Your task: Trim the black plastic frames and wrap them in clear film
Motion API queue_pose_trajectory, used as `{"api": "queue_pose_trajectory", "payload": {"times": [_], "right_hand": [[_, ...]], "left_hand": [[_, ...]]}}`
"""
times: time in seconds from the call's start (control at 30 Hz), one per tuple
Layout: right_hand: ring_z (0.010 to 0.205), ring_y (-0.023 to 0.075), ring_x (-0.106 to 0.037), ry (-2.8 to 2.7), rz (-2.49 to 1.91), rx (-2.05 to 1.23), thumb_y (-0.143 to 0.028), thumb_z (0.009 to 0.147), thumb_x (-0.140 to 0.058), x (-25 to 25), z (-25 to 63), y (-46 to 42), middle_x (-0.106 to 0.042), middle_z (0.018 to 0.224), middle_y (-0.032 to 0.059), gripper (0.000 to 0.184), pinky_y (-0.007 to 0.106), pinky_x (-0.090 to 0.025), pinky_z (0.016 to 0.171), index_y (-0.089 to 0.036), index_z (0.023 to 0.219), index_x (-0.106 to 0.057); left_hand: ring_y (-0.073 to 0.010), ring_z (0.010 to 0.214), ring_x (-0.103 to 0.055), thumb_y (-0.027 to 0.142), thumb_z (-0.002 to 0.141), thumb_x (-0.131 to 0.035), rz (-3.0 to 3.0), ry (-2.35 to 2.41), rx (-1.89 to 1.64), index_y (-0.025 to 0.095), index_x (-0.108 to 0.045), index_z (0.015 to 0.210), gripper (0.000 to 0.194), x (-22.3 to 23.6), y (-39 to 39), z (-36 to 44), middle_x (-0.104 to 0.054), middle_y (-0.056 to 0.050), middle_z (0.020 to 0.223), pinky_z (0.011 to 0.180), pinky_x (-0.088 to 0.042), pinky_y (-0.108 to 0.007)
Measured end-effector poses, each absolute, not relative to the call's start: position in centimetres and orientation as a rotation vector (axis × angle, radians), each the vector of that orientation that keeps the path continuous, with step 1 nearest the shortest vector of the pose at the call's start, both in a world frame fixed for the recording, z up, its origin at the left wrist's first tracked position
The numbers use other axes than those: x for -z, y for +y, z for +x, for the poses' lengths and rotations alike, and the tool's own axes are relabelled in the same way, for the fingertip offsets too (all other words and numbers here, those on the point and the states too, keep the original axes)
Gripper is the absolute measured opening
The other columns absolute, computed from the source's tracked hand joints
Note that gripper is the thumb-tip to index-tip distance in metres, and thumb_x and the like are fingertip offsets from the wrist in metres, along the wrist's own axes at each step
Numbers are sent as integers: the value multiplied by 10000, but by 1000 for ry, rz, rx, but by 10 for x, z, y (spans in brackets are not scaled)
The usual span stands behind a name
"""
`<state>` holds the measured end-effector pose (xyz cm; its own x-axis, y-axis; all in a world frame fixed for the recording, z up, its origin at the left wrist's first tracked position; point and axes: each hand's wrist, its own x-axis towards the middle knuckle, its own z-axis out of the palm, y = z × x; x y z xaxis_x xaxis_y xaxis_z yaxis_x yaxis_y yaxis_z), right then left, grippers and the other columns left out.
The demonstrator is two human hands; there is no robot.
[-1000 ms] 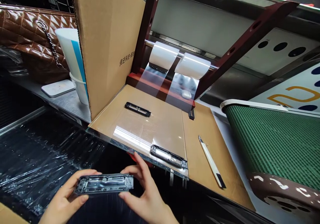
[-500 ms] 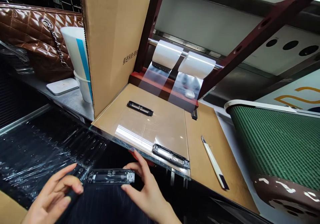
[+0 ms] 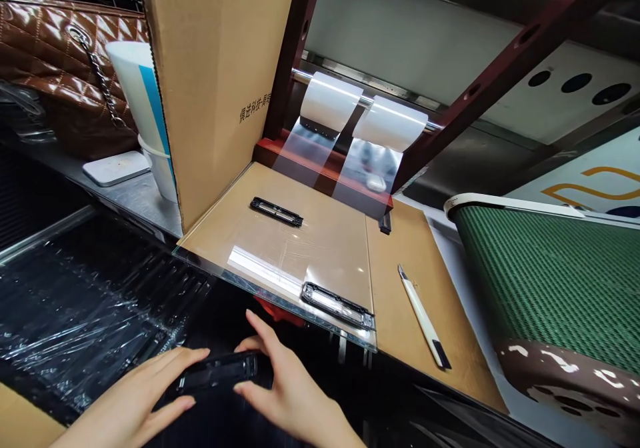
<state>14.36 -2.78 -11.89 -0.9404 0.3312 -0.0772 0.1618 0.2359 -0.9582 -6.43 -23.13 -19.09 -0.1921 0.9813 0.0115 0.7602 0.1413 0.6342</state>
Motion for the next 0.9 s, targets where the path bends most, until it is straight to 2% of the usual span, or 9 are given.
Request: {"api": "queue_pose_trajectory", "payload": {"times": [0.13,0.23,0.37,0.53,0.77,0.9], "right_hand": [[1180,196,-642,-2396,-446,-1720,-84,795,-739,124,141,-30,-677,1281,20,936,374,-464,1095,-367,1567,-292],[1171,195,-654,-2340,-492,-1685,-119,853,-668,129,139,-32,-707,1247,15,764,402,-469,1101,-367,1520,-390],[1098,196,-684,-2230,-667,-1684,-179,909,-588,138,140,-31,-721,1180,36,605,429,-501,1069,-319,1479,-444],[1096,211,-672,-2282,-709,-1702,-205,903,-592,144,143,-32,-682,1250,74,612,437,-522,1041,-281,1490,-439],[1110,218,-662,-2302,-711,-1685,-222,916,-589,145,148,-31,-665,1278,87,578,446,-517,1046,-267,1478,-465],[1108,216,-665,-2316,-721,-1678,-208,910,-595,146,148,-32,-666,1282,89,580,439,-523,1042,-264,1474,-472]], "left_hand": [[-176,1169,-691,491,930,-621,1584,2043,-751,497,-547,1366,442,209,-248,-67,-706,105,1311,1032,-503,-236],[-196,1132,-712,534,888,-652,1488,2150,-758,483,-613,1299,417,231,-273,-83,-729,101,1268,1000,-537,-251],[-283,1097,-728,609,856,-617,1253,2416,-760,353,-647,1246,468,265,-316,-115,-751,0,1220,981,-578,-388],[-376,1101,-709,625,880,-462,956,2668,-722,218,-581,1187,524,307,-347,-128,-708,-140,1190,974,-564,-534],[-399,1083,-686,622,843,-449,878,2719,-637,205,-603,1102,515,333,-347,-131,-683,-164,1122,1039,-490,-582],[-431,1147,-625,652,844,-453,894,2741,-609,160,-548,1252,646,334,-347,-131,-629,-198,1216,1086,-423,-620]]}}
